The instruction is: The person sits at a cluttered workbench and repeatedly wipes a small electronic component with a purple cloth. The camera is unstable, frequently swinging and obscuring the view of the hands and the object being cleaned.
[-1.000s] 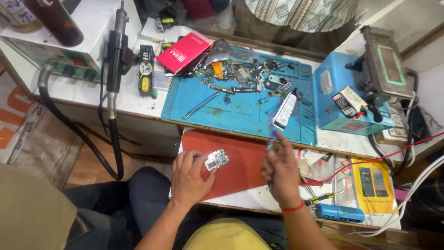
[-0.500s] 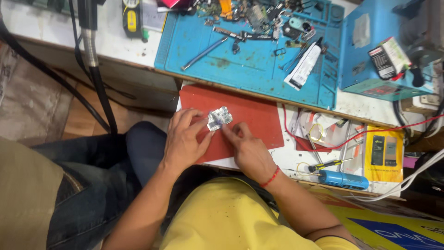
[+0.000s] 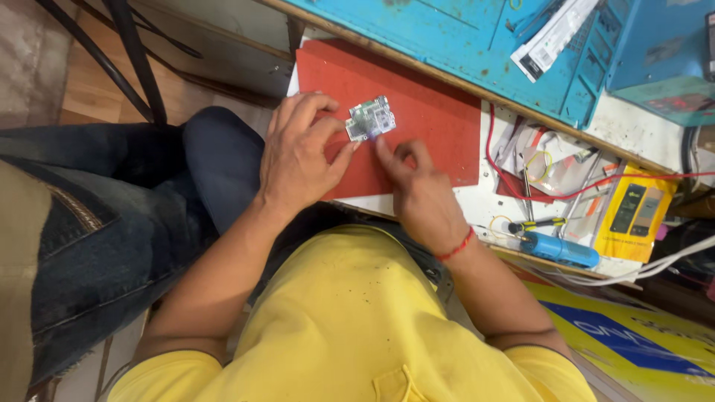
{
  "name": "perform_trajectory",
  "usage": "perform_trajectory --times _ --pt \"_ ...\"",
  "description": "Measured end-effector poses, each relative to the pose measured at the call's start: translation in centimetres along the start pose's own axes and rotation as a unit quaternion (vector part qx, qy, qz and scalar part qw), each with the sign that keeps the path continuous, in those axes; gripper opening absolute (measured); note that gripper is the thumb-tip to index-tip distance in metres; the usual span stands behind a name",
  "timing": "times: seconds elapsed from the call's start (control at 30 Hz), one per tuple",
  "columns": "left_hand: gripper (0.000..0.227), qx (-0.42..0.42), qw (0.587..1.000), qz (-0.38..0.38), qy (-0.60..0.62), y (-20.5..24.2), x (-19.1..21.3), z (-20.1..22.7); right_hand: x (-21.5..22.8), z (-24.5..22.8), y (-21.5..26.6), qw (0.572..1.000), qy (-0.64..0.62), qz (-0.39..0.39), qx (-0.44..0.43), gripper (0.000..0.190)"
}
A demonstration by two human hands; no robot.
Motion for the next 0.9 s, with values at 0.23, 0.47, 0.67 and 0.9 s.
perform_trajectory --times 0.23,0.47,0.67,0.9 --pt "0.023 -0.003 1.000 -0.010 0.000 0.1 -0.2 0.1 -0.8 -1.1 -0.3 0.998 0.016 -0.063 0.007 0.062" --pt "0.024 0.002 1.000 -0.017 0.004 0.7 -0.7 -0.2 -0.9 -1.1 -1.0 0.998 0.033 -0.050 0.014 0.055" --pt "0.023 -0.002 1.000 -0.001 0.006 -0.1 -0.3 -0.6 -0.2 -0.3 -1.7 1.000 0.011 0.004 0.013 0.051" --pt "0.025 -0.009 1.000 0.000 0.006 -0.9 0.5 0.1 -0.6 -0.1 -2.2 0.999 0.032 -0.024 -0.009 0.053"
Point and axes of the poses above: each hand's wrist, its own y-axis away from the middle knuckle, its own x-axis out of the back of the hand, z = x × y, the point moved 10 cm from there along -y, towards the middle knuckle, and after that the axes turned 9 degrees about x, right-handed, at the moved point
